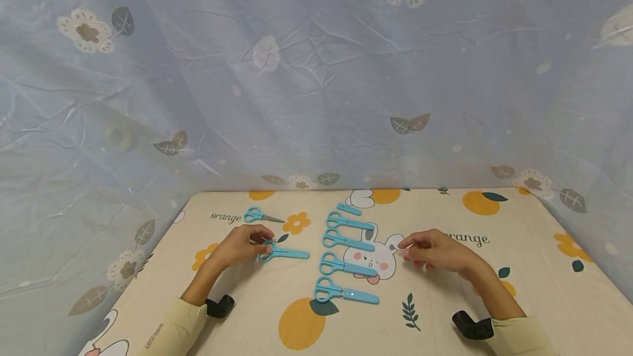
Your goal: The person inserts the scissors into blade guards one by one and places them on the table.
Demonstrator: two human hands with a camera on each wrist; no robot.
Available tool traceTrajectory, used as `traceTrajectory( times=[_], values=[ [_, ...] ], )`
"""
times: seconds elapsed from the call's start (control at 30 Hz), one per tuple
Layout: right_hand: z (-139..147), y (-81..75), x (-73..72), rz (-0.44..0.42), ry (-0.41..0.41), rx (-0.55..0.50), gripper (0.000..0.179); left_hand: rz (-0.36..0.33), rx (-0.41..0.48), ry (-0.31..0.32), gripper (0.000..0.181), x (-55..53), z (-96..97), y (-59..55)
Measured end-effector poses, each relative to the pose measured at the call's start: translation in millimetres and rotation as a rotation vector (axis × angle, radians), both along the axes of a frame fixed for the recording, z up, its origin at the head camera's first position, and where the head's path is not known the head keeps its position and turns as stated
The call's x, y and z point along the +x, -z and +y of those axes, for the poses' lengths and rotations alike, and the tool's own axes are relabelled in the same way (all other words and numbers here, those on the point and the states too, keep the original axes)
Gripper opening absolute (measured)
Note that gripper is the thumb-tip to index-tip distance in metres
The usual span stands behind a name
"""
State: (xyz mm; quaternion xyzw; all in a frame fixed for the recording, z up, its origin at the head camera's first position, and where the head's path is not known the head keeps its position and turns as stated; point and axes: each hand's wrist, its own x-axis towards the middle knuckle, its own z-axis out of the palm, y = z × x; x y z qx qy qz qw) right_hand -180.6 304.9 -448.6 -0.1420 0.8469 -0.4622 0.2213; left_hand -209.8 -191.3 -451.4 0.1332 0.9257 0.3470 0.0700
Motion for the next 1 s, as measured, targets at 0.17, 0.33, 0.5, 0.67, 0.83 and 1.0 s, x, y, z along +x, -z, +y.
traceTrajectory(
  times=[0.17,0.33,0.5,0.67,0.83,1.0],
  values=[
    [0.4,-0.4,0.6,-0.005,0.001,-0.005,0.039,-0.001,-0.004,0.003,0.026,-0.8,-0.4,1.3],
    [0.3,-0.4,0.9,-0.007,0.002,-0.013,0.040,0.013,0.004,0.009,0.029,-0.2,-1.1,0.9],
    [0.3,0.4,0.2,0.000,0.009,0.002,0.040,0.019,0.009,0.011,0.032,-0.4,-3.1,-0.2],
    [0.1,2.0,-0.9,0.010,0.021,0.033,0.040,0.016,0.008,0.003,0.036,-0.9,-4.6,-2.0],
    [-1.1,0.4,0.6,0.023,0.028,0.034,0.041,0.024,0.008,-0.001,0.037,-2.3,-6.9,-1.9],
    [-1.4,-1.2,2.9,0.051,0.054,0.051,0.041,0.034,0.009,-0.016,0.040,-3.3,-10.1,-4.6]
  ],
)
